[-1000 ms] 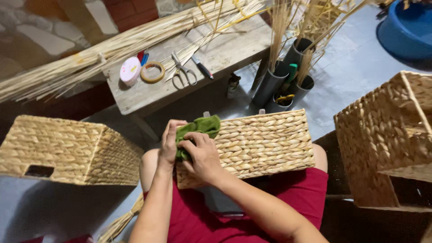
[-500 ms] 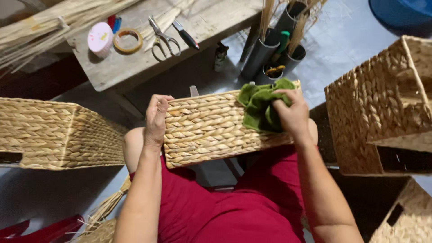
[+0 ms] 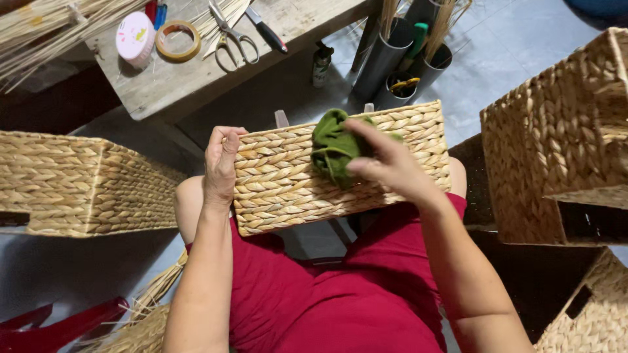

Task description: The person wipes the exterior and interior surfaces of a woven basket using a green cloth. They rotate the basket to clean all sides and the inside, then briefly use scissors to trim a loose strand before resuming wiping.

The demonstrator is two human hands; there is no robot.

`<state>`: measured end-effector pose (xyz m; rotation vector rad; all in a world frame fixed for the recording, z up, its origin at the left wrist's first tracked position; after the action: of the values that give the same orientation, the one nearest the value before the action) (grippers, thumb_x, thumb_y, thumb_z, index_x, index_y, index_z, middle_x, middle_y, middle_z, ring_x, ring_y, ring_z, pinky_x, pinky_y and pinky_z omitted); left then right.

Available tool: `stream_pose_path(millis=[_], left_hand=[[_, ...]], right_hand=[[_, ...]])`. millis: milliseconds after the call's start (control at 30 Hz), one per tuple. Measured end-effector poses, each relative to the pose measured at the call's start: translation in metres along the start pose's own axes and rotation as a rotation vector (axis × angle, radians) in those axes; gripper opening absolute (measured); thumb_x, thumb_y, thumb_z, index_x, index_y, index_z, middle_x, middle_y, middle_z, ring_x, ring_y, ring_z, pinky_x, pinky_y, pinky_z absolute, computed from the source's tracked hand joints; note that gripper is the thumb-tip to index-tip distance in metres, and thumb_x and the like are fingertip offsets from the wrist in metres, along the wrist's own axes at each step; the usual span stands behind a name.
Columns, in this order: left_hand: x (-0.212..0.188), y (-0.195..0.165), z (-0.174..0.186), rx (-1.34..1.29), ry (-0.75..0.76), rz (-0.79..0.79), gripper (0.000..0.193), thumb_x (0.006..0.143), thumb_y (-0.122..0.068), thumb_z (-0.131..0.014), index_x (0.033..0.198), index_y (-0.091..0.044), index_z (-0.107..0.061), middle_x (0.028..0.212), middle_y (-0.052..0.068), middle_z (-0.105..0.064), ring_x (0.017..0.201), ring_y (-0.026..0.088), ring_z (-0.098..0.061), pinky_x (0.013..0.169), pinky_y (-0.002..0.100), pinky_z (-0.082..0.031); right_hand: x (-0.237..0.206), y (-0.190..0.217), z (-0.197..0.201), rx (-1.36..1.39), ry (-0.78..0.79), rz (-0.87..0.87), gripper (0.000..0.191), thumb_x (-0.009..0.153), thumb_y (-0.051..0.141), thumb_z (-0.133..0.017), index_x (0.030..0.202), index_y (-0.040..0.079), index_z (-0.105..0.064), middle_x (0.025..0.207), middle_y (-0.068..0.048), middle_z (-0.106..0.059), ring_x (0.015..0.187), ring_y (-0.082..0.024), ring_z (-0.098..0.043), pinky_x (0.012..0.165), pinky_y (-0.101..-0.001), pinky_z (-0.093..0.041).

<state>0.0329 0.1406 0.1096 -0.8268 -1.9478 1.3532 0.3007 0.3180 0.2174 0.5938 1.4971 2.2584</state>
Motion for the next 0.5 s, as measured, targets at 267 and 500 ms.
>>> stream_pose_path(millis=[267,500], left_hand=[[0.0,0.004,0.001,0.033,0.001,-0.004,0.041,0.106,-0.046,-0.06,0.113,-0.005,-0.059,0.104,0.003,-0.064,0.096,0.008,-0.058,0.088,0.023,-0.049],[-0.001,0.004,0.002,-0.025,0.001,0.009,0.038,0.105,-0.043,-0.062,0.114,-0.006,-0.057,0.103,0.003,-0.064,0.093,0.009,-0.059,0.086,0.026,-0.049]], right_hand=[[-0.013,-0.032,-0.012,-0.402,-0.269,0.145,0.082,0.085,0.033,-0.083,0.156,0.011,-0.049,0.166,-0.022,-0.037,0.156,-0.039,-0.03,0.127,-0.0517,-0.024],[-0.003,0.015,-0.141,-0.576,-0.092,0.47,0.071,0.065,0.017,-0.089,0.132,0.019,-0.064,0.148,-0.009,-0.055,0.139,-0.035,-0.049,0.12,-0.0483,-0.04]])
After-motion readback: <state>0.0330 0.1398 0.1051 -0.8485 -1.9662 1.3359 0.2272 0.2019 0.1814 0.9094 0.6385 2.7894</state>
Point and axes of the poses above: each hand's wrist, its own x-axis towards the middle knuckle, its own z-axis out of the back of the hand, y = z × x, the point moved 4 cm from there along x, towards the middle knuckle
